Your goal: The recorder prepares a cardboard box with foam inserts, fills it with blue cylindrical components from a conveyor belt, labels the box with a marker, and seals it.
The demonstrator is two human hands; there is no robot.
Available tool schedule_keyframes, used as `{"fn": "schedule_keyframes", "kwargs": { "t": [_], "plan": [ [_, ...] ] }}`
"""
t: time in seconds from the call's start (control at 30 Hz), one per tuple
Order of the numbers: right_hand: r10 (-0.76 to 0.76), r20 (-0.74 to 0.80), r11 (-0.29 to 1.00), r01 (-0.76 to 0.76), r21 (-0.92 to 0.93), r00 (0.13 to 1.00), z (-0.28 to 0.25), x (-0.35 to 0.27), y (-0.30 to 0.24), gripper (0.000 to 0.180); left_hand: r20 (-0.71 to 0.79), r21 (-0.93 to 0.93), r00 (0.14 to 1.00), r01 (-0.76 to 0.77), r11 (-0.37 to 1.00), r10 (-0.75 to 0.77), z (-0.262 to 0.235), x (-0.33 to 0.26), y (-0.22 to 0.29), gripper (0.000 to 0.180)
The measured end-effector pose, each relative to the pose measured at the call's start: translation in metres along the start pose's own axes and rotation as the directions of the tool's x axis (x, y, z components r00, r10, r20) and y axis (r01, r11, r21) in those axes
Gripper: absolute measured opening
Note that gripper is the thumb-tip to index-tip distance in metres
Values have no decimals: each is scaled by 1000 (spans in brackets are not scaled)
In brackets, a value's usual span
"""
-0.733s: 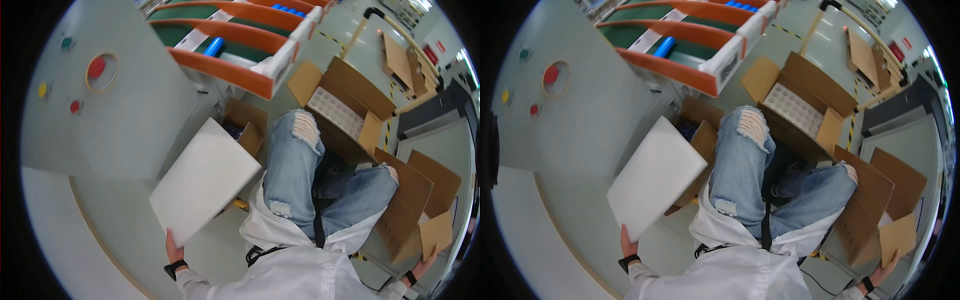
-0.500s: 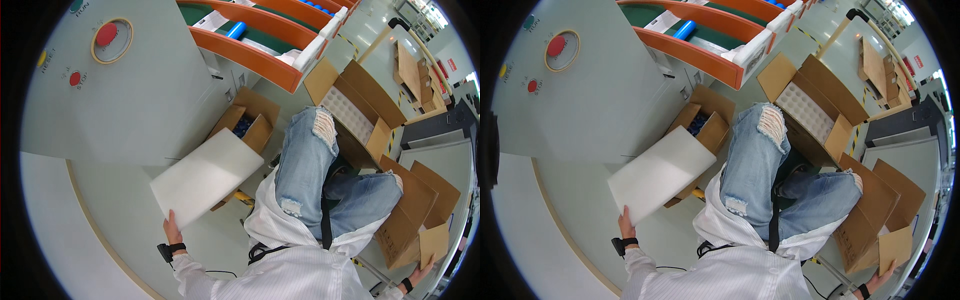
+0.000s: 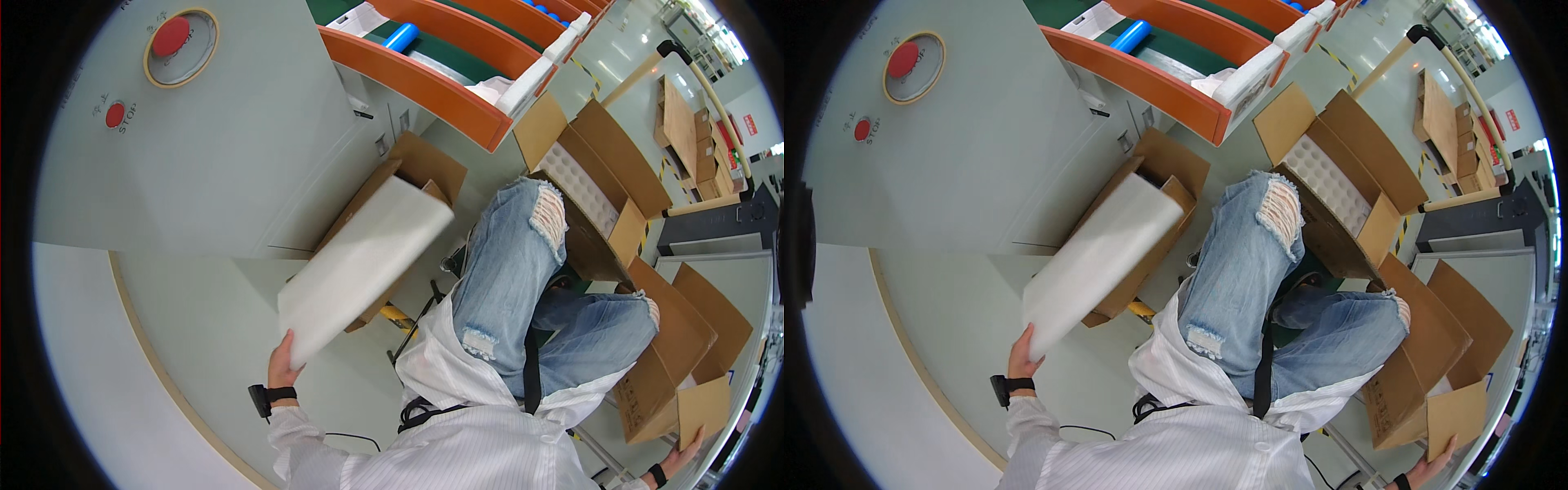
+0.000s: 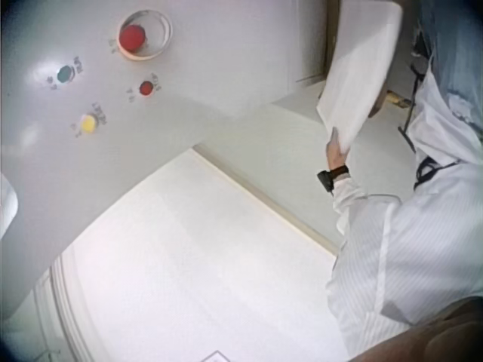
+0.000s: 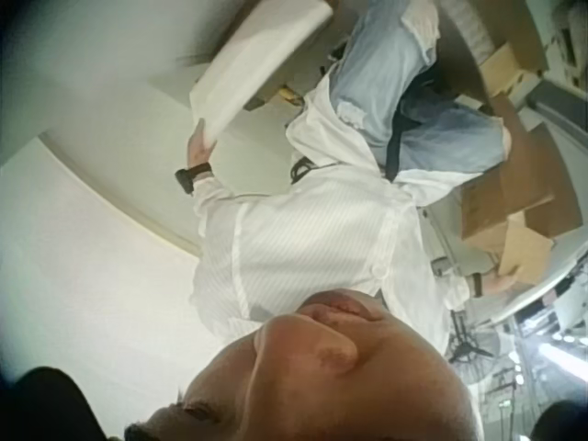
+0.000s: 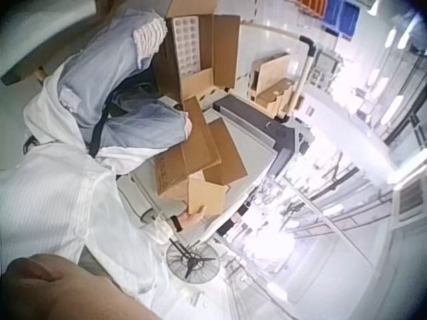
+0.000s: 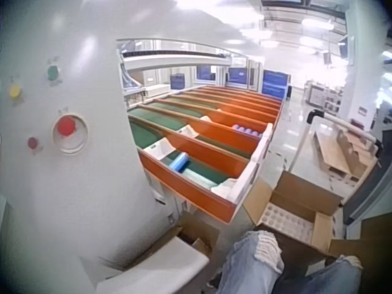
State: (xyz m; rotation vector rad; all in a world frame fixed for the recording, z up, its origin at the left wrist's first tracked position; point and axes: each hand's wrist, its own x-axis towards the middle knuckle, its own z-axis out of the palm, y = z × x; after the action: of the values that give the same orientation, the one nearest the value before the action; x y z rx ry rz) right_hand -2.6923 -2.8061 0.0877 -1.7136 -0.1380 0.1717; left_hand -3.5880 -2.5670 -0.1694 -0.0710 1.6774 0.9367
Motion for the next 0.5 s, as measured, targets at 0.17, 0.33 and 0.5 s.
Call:
{"fn": "schedule_keyframes", "kwargs": {
  "t": [0.17, 0.33, 0.5],
  "plan": [
    [-9, -49, 1000, 8, -22, 999, 7, -5, 10, 44, 261, -133, 965, 53, 990, -17, 80, 13, -21, 42],
    [56, -60, 998, -56, 1, 997, -5, 4, 28, 43, 217, -233, 976, 19, 972, 33, 127, 96, -60, 41],
    [31, -52, 999, -30, 18, 998, -7, -5, 31, 43, 235, 9, 923, 311, 950, -304, 97, 122, -48, 30]
  ]
}}
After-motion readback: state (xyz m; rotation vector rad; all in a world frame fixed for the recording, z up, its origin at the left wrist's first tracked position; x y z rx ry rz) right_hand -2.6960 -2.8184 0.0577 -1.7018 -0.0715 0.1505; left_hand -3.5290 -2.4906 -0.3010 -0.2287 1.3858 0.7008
